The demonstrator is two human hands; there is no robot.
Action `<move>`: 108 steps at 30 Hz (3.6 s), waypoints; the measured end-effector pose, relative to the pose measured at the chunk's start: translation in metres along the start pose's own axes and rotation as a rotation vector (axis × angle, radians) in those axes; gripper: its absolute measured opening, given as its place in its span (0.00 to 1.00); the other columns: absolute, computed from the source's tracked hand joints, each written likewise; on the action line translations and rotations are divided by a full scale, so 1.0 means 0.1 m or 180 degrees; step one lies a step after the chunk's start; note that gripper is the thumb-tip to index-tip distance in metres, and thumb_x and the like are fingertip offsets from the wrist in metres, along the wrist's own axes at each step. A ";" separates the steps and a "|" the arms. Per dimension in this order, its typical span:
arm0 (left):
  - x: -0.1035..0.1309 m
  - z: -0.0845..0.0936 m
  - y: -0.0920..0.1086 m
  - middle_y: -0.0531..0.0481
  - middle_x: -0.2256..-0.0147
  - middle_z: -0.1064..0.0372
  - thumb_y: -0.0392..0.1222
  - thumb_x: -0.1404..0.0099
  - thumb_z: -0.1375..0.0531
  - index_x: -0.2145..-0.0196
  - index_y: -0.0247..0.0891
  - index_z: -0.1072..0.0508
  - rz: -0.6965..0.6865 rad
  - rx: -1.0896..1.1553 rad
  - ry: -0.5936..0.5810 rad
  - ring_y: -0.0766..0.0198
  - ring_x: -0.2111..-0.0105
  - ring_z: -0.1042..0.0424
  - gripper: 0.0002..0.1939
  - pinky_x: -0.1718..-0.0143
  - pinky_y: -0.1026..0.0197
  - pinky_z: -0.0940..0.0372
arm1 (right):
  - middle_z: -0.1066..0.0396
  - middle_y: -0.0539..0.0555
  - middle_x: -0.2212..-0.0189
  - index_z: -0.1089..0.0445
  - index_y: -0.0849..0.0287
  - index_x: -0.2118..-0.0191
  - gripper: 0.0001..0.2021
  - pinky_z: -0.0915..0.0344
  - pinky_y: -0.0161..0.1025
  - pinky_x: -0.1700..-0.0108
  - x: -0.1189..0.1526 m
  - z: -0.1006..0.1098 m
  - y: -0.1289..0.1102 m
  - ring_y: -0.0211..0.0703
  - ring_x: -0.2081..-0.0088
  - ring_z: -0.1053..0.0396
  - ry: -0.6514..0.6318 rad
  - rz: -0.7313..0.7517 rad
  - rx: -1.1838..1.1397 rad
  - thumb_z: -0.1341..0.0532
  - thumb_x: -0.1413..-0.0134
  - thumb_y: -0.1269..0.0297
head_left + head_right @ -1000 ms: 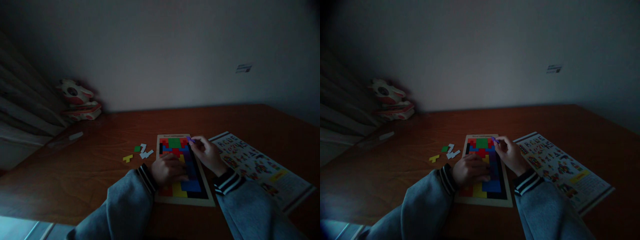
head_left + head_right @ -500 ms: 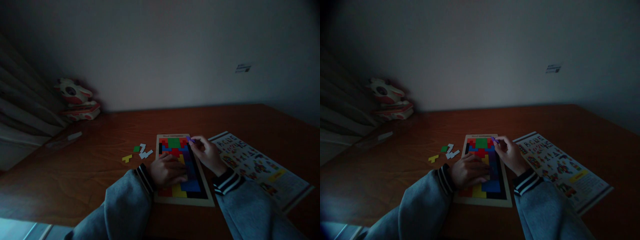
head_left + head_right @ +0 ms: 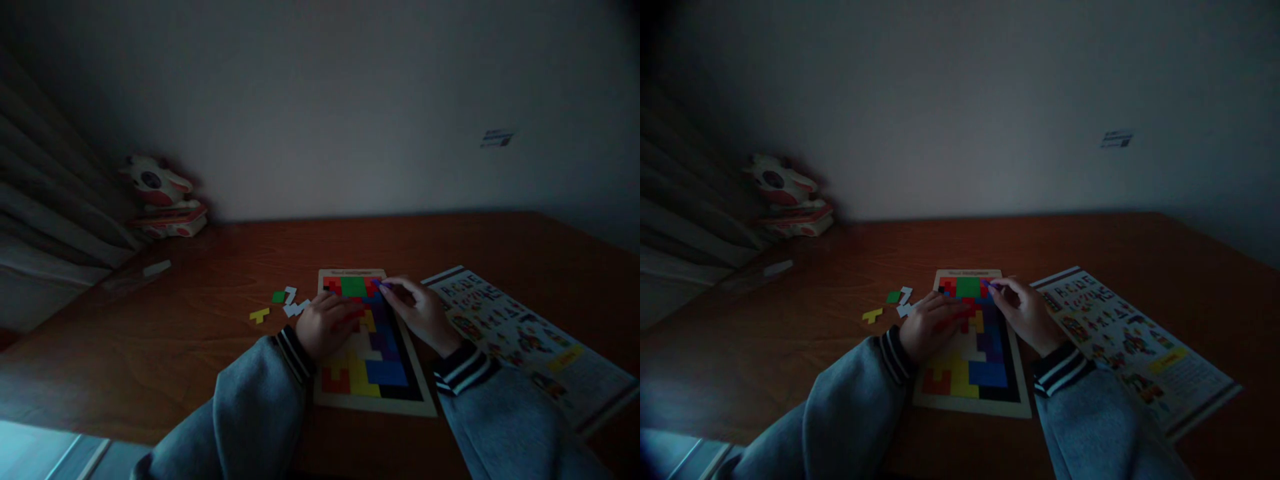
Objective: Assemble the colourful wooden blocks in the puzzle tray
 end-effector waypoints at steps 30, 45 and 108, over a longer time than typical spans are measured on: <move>0.07 -0.04 -0.12 0.46 0.57 0.25 0.30 0.40 0.43 0.57 0.40 0.23 0.0382 0.0067 -0.0033 0.57 0.58 0.28 0.16 0.54 0.53 0.33 | 0.28 0.53 0.61 0.25 0.54 0.62 0.07 0.32 0.43 0.52 0.16 -0.22 -0.27 0.44 0.56 0.29 -0.1545 0.0466 0.0263 0.36 0.42 0.58; 0.06 -0.03 -0.09 0.46 0.57 0.26 0.29 0.40 0.43 0.57 0.41 0.23 0.0390 0.0066 -0.0195 0.57 0.58 0.29 0.16 0.55 0.53 0.33 | 0.30 0.54 0.59 0.27 0.54 0.57 0.07 0.32 0.45 0.50 0.18 -0.27 -0.21 0.46 0.54 0.30 -0.1330 0.0423 0.0368 0.37 0.41 0.64; 0.31 0.22 -0.34 0.46 0.62 0.21 0.50 0.34 0.37 0.57 0.40 0.22 -0.0260 0.0109 -0.0395 0.61 0.61 0.24 0.14 0.56 0.57 0.29 | 0.23 0.58 0.63 0.29 0.57 0.58 0.15 0.31 0.44 0.60 -0.12 0.00 0.27 0.48 0.63 0.26 0.0105 -0.0085 0.0360 0.45 0.38 0.51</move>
Point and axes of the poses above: each hand's wrist, its own x-axis away from the middle knuckle, its own z-axis out of the back of the hand, y = z × x, the point moved 3 cm from there along -x, towards the middle knuckle
